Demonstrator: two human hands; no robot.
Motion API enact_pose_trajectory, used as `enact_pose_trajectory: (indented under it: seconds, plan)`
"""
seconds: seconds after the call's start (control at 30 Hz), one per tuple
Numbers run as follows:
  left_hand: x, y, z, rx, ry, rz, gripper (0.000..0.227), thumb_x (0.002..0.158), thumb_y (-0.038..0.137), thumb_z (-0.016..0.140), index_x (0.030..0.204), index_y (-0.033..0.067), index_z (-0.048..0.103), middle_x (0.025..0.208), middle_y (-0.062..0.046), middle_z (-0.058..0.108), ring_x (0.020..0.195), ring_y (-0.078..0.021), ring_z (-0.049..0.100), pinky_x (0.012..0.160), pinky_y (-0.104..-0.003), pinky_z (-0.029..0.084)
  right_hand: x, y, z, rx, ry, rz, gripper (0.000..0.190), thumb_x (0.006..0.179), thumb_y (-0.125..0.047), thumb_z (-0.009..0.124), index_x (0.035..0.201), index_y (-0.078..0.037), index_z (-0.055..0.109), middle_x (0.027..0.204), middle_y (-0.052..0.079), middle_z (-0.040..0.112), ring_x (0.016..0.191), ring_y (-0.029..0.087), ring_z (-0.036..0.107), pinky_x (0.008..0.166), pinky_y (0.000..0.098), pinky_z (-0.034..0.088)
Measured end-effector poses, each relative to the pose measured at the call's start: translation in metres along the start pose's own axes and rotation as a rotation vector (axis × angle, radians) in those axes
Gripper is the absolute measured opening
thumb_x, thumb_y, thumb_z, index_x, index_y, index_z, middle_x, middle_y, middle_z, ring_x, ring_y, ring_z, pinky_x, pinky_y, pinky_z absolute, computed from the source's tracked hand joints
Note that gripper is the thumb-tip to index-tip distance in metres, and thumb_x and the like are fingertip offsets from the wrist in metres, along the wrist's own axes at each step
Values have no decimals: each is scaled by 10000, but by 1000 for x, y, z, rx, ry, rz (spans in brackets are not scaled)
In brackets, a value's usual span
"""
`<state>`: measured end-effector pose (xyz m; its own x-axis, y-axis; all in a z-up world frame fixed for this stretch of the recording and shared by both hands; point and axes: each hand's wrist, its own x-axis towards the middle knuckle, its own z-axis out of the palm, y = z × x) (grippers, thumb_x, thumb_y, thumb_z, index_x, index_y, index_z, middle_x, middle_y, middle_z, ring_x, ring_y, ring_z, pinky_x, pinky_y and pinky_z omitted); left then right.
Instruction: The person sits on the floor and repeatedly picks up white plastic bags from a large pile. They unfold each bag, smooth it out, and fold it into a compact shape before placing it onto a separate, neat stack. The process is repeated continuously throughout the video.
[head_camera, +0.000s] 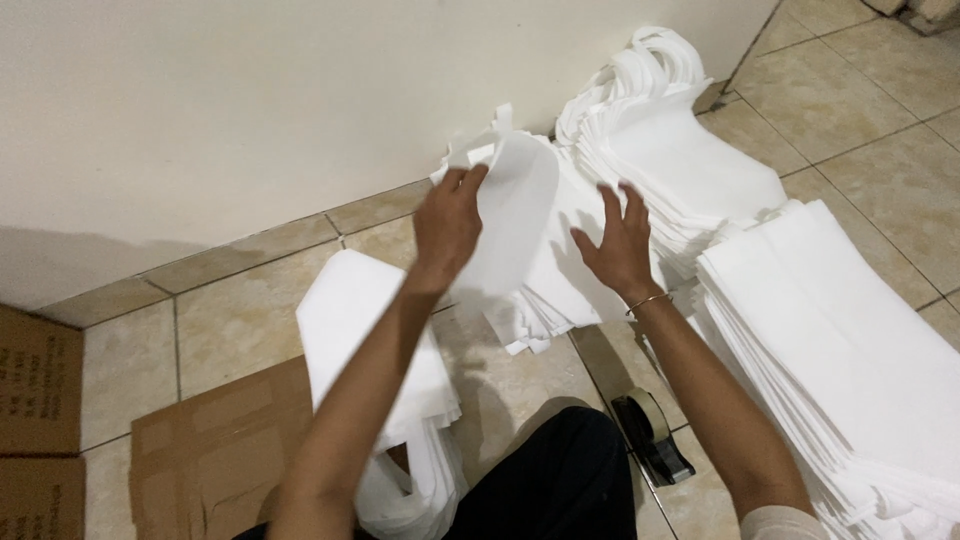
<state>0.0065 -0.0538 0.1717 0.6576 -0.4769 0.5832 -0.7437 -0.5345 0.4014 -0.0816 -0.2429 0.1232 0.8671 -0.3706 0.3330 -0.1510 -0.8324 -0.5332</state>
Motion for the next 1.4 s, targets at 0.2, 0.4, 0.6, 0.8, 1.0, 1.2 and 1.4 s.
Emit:
enact_pose_trajectory:
  seconds: [0.2, 0.4, 0.6, 0.8, 1.0, 1.2, 1.4]
  plan:
    - [11, 4, -126, 708, 483, 884, 208, 725, 5, 485, 866, 151, 531, 787, -11, 534, 665, -147, 496, 677, -325, 410, 17, -82, -28, -330, 327, -643, 798, 816, -475, 702, 1377, -164, 228, 1399, 206, 30, 1301, 405, 43, 1016, 623, 186]
    - [-17, -4, -219, 843, 626, 1052, 84, 865, 113, 609, 893, 185, 575, 889, 9, 606, 915, -169, 589, 923, -432, 267, 3, -172, -43, -260, 464, -905, 140, 896, -198, 641, 953, -80, 592, 801, 80, 554, 1098, 338, 586, 1026, 540, 61]
    - [-100, -70, -218, 447, 727, 9, 609, 885, 494, 624, 1338, 284, 275, 1434, -38, 87, 1370, -262, 130, 1112, -542, 227, -29, -215, -20, 513, 33, -414, 81, 863, -160, 523, 816, -94, 522, 650, -19, 498, 502, 70, 341, 482, 235, 291]
    - [-180, -99, -196, -1246, 94, -870, 696, 777, 213, 594, 1328, 70, 192, 1308, -229, 306, 1217, -400, 294, 942, -580, 242, -33, -182, 68, 1025, -327, 177, 114, 809, -148, 602, 817, -144, 489, 519, -57, 451, 460, 43, 478, 427, 144, 386]
    - [-228, -182, -105, -1186, 120, -1198, 611, 723, 64, 652, 1259, 66, 357, 1076, -157, 535, 912, -285, 563, 757, -424, 475, -53, -100, 204, 1095, -535, 614, 205, 797, -231, 611, 868, -73, 503, 729, 91, 590, 628, 155, 578, 558, 262, 479]
    - [-335, -280, 19, -976, -50, -1480, 620, 694, 32, 663, 1246, 62, 382, 1058, -176, 547, 910, -291, 586, 721, -451, 489, -121, 18, 302, 1060, -829, 908, 615, 800, -329, 626, 1270, -49, 348, 1182, 200, 480, 1058, 307, 499, 853, 483, 406]
    - [-322, -250, 8, -870, 44, -1451, 502, 753, -2, 546, 1226, -31, 378, 995, -190, 497, 870, -266, 526, 687, -372, 475, -155, -89, 200, 1320, -824, 1003, 490, 775, -217, 616, 1182, -69, 388, 811, 128, 598, 544, 212, 614, 417, 287, 522]
